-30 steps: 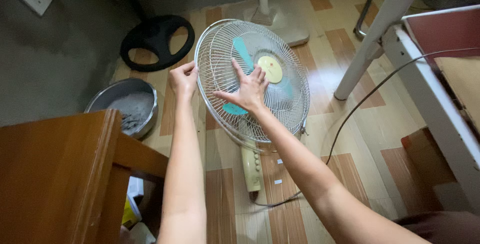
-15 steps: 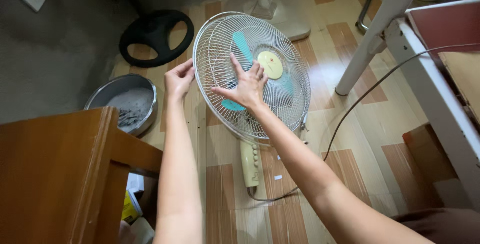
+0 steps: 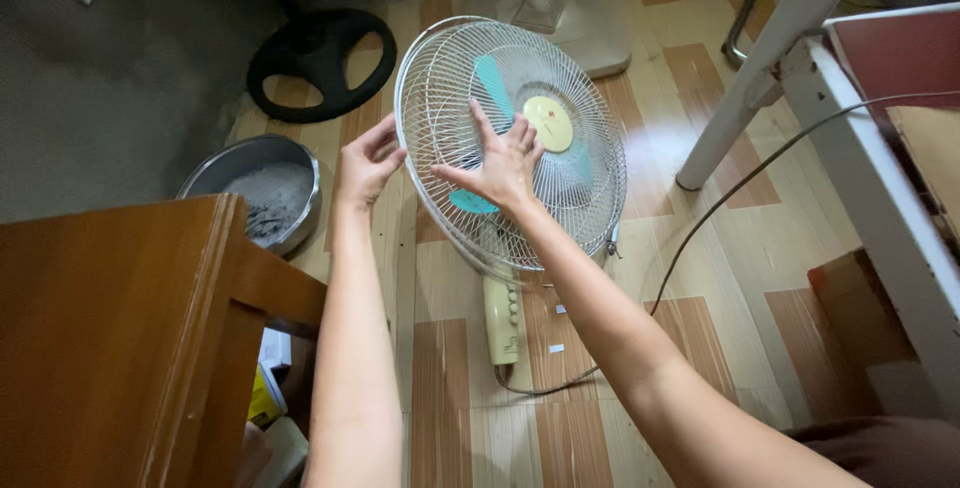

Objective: The person assembles a table fan by attaching the front grille and securing the outer ring. They align the grille over the blades, then fit and twist the outer ring to lock it in place.

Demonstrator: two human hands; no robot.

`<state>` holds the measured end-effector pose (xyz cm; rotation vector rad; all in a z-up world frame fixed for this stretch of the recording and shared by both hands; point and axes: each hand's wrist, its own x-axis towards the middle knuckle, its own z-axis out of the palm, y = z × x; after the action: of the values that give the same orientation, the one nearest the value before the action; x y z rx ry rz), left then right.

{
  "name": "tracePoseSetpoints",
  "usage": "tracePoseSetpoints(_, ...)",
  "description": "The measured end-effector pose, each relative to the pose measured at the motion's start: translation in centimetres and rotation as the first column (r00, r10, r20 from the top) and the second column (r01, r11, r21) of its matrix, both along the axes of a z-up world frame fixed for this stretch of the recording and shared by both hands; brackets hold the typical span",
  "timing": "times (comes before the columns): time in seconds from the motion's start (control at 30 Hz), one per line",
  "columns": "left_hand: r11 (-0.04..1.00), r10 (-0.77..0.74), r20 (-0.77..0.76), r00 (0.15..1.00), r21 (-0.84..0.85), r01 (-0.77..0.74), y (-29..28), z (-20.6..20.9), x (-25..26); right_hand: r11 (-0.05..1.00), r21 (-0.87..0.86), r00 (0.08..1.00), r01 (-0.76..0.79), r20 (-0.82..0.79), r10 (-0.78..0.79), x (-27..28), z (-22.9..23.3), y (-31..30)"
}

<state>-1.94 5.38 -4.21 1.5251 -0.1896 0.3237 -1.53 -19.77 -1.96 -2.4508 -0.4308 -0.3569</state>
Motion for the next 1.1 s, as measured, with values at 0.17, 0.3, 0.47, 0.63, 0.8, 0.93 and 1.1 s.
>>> tracePoseSetpoints(0.17, 0.962, 0.146, 0.158, 0.977, 0.207, -0.177, -1.3, 0.4, -0.1, 1.0, 0.009, 1.0, 0.008, -0.014, -0.008, 0.1, 0.0, -0.2)
tracePoseSetpoints(0.3, 0.887, 0.408, 0.128, 0.904, 0.179, -0.426, -3.5, -0.2, -1.5, 1.0, 0.003, 1.0, 0.017, 0.004, -0.017, -0.1, 0.1, 0.1)
tracePoseSetpoints(0.47, 0.822, 0.542, 0.103, 0.834, 0.14, -0.552, -5.2, -0.5, -3.3, 0.999, 0.014, 0.999, 0.043, -0.009, -0.043, -0.3, -0.6, 0.3)
tracePoseSetpoints(0.63, 0.957, 0.267, 0.028, 0.963, 0.108, -0.268, -4.0, 0.6, -5.1, 0.999, 0.025, 0.99, -0.02, 0.143, 0.016, 0.2, -0.9, 0.1)
tracePoseSetpoints(0.8, 0.949, 0.238, 0.064, 0.969, 0.199, -0.246, -4.2, 1.5, -6.1, 0.999, -0.021, 0.999, -0.025, 0.031, 0.025, 0.2, -0.7, 0.7)
tracePoseSetpoints(0.93, 0.898, 0.317, 0.114, 0.942, 0.284, -0.336, -5.0, 1.4, -6.4, 1.0, -0.023, 1.0, -0.019, 0.013, 0.019, 0.1, -0.5, 0.8)
tracePoseSetpoints(1.1, 0.894, 0.375, 0.147, 0.915, 0.202, -0.399, -6.0, 0.9, -6.9, 0.998, -0.064, 1.0, -0.001, 0.011, 0.002, 0.1, -0.5, 1.0)
